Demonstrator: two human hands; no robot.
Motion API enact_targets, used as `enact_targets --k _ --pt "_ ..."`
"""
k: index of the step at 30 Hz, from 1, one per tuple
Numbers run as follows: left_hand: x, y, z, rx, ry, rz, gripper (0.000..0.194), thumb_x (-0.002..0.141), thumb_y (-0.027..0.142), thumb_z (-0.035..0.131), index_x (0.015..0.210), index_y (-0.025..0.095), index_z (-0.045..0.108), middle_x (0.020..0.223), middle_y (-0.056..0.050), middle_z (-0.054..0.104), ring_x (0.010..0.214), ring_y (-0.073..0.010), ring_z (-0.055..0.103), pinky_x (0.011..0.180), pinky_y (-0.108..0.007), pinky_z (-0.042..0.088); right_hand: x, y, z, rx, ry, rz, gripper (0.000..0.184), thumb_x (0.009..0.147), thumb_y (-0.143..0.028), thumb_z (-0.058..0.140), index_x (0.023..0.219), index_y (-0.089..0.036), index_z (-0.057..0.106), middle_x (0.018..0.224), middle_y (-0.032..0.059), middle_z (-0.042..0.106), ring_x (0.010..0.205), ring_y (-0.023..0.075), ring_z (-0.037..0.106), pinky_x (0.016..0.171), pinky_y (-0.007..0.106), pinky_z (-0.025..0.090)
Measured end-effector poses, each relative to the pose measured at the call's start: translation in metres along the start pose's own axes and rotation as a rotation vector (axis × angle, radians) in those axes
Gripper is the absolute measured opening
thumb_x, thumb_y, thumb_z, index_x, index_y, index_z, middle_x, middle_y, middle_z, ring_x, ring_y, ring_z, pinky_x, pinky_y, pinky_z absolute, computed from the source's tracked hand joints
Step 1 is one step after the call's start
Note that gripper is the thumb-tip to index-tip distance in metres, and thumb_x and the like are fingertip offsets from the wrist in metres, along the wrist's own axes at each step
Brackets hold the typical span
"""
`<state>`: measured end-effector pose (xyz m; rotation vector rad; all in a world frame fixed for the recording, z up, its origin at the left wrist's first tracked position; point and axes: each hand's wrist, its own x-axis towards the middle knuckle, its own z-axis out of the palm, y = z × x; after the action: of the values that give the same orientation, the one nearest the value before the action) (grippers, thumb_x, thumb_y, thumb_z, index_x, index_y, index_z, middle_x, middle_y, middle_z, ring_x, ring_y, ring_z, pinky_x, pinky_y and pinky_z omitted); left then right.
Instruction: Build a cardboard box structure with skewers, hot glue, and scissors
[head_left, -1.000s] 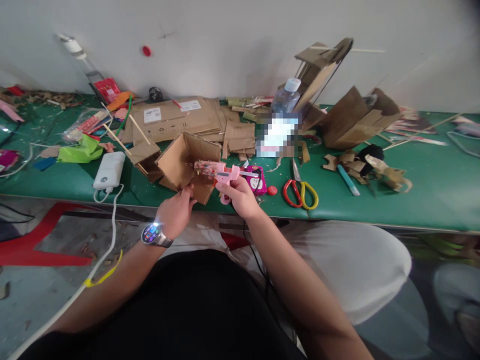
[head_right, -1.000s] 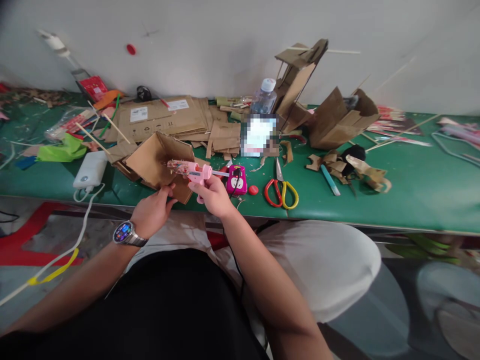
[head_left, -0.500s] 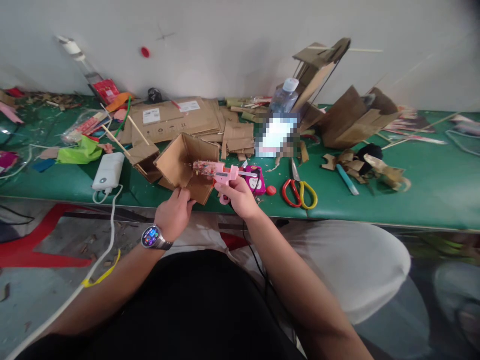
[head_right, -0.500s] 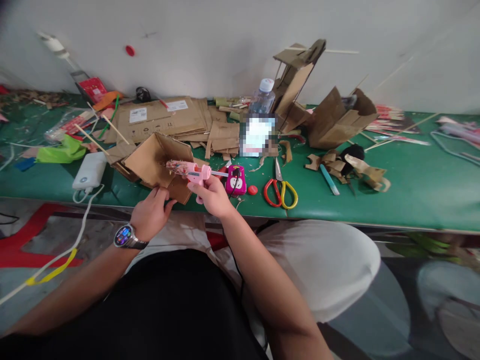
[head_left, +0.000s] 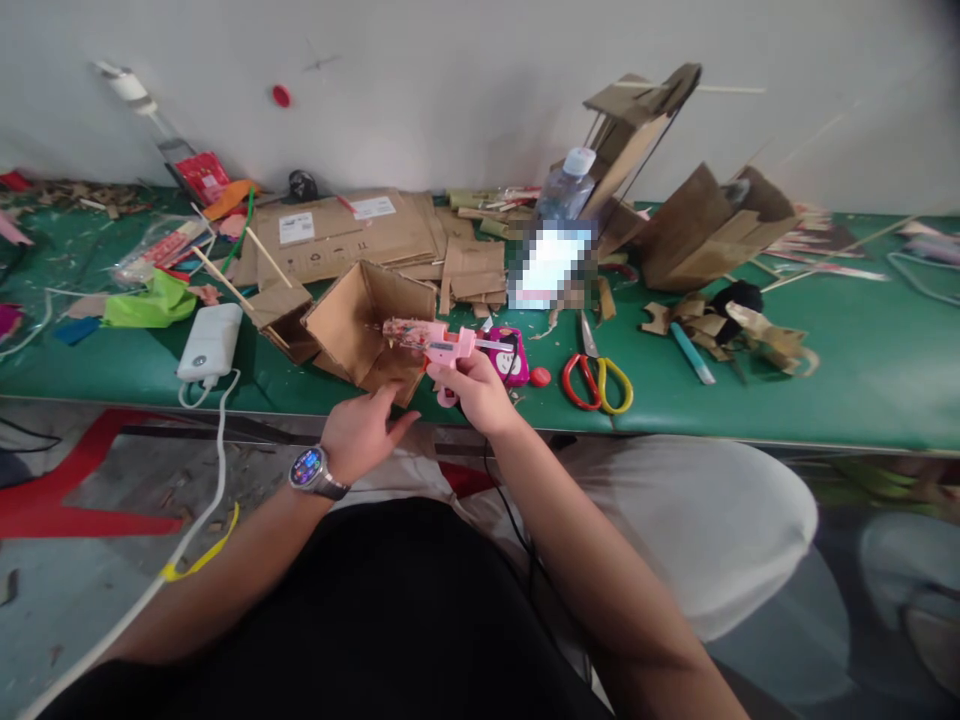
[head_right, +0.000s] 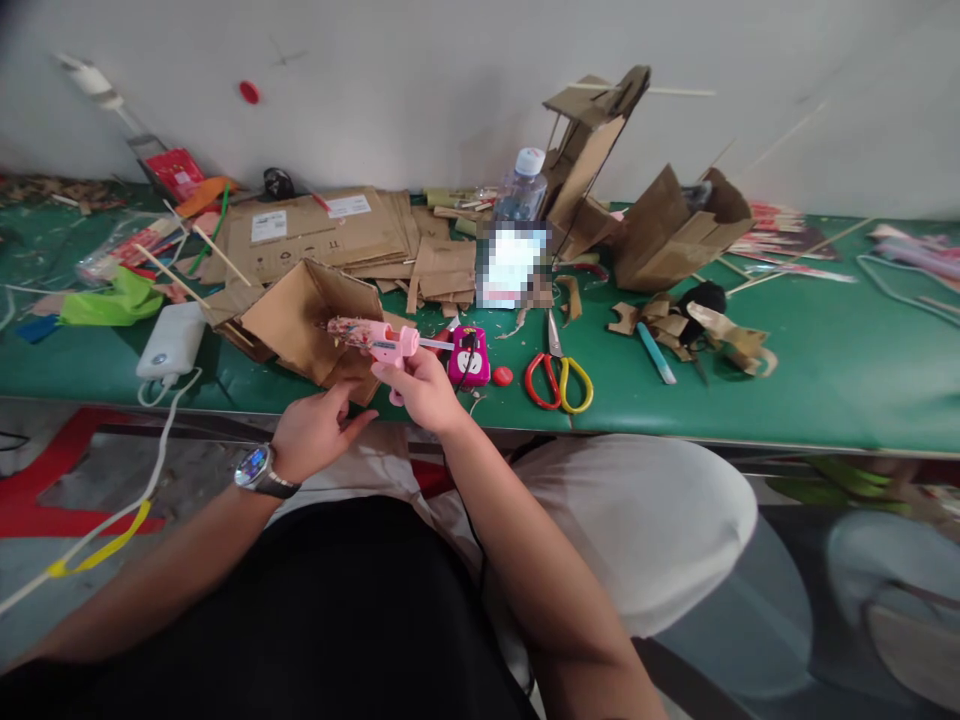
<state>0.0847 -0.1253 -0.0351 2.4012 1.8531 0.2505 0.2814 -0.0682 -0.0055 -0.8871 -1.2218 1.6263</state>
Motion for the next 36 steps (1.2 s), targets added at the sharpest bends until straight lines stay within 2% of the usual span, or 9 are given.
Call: enact_targets --k 3,8,11,14,17,20,24,31,36 --pt "0.008 0.006 -0.007 0.107 -0.121 -0.019 0.065 0.106 0.057 0.053 0.162 0.025 0.05 0.094 -0.01 0.083 0.079 -0.0294 0.079 0.063 -0.033 0.048 0.0 0.0 -0.001 0.008 0.008 -0.011 0.047 0.072 -0.051 0.086 0.1 -0.016 0.075 0.062 -0.0071 0.053 0.049 0.0077 0.043 0.045 0.023 0.037" --pt "0.01 0.007 -0.008 0.085 -0.145 0.006 0.05 0.111 0.047 0.043 0.156 0.033 0.06 0.118 -0.011 0.084 0.092 -0.0307 0.081 0.074 -0.037 0.056 0.0 -0.001 0.0 -0.001 0.017 -0.007 0.042 0.071 -0.052 0.087 0.09 -0.017 0.073 0.06 -0.0071 0.05 0.05 0.0085 0.045 0.046 0.024 0.038" --pt "0.009 0.003 -0.002 0.026 -0.117 -0.01 0.048 0.111 0.048 0.045 0.15 0.031 0.066 0.114 -0.01 0.084 0.093 -0.0287 0.081 0.078 -0.036 0.057 0.0 -0.001 0.0 0.01 0.001 -0.004 0.047 0.071 -0.052 0.087 0.099 -0.016 0.077 0.061 -0.0071 0.05 0.05 0.0083 0.043 0.046 0.023 0.037" --pt "0.008 0.002 0.001 -0.025 -0.111 -0.024 0.045 0.11 0.05 0.046 0.133 0.025 0.076 0.102 -0.01 0.084 0.091 -0.0269 0.08 0.078 -0.034 0.056 0.0 0.0 0.0 0.021 -0.006 0.008 0.049 0.073 -0.05 0.086 0.104 -0.014 0.078 0.06 -0.0082 0.047 0.049 0.0074 0.04 0.045 0.022 0.034" --pt "0.008 0.004 -0.001 0.02 -0.132 -0.084 0.054 0.109 0.053 0.047 0.149 0.02 0.064 0.096 -0.011 0.083 0.088 -0.0286 0.08 0.075 -0.034 0.056 0.0 0.0 0.0 0.028 -0.001 0.005 0.049 0.073 -0.049 0.086 0.105 -0.013 0.076 0.061 -0.0084 0.048 0.048 0.0073 0.041 0.045 0.023 0.035" --pt "0.009 0.008 -0.005 0.103 -0.151 -0.095 0.062 0.109 0.052 0.045 0.164 0.024 0.049 0.103 -0.013 0.084 0.089 -0.0315 0.081 0.075 -0.036 0.056 0.0 0.0 0.0 0.01 0.0 -0.007 0.047 0.073 -0.049 0.086 0.103 -0.014 0.076 0.062 -0.0075 0.05 0.049 0.0079 0.043 0.045 0.023 0.036" --pt "0.009 0.009 -0.007 0.074 -0.139 -0.051 0.05 0.111 0.047 0.043 0.156 0.034 0.061 0.115 -0.011 0.084 0.095 -0.0307 0.082 0.076 -0.036 0.057 -0.001 -0.001 0.0 0.002 -0.001 -0.001 0.044 0.073 -0.05 0.085 0.099 -0.015 0.076 0.062 -0.0073 0.049 0.051 0.0076 0.042 0.045 0.022 0.036" --pt "0.008 0.003 0.001 -0.04 -0.099 -0.028 0.042 0.11 0.046 0.047 0.142 0.039 0.073 0.12 -0.006 0.084 0.104 -0.0274 0.081 0.082 -0.034 0.058 -0.001 0.0 0.001 0.026 -0.002 -0.001 0.044 0.073 -0.05 0.087 0.097 -0.016 0.074 0.061 -0.0081 0.048 0.05 0.0073 0.042 0.046 0.022 0.035" --pt "0.009 0.003 -0.001 0.027 -0.117 -0.075 0.057 0.109 0.051 0.048 0.162 0.03 0.054 0.105 -0.01 0.085 0.093 -0.0287 0.081 0.078 -0.034 0.058 -0.001 0.0 0.001 0.021 0.0 -0.002 0.041 0.073 -0.051 0.087 0.089 -0.017 0.071 0.062 -0.0079 0.047 0.051 0.0076 0.043 0.046 0.023 0.037"
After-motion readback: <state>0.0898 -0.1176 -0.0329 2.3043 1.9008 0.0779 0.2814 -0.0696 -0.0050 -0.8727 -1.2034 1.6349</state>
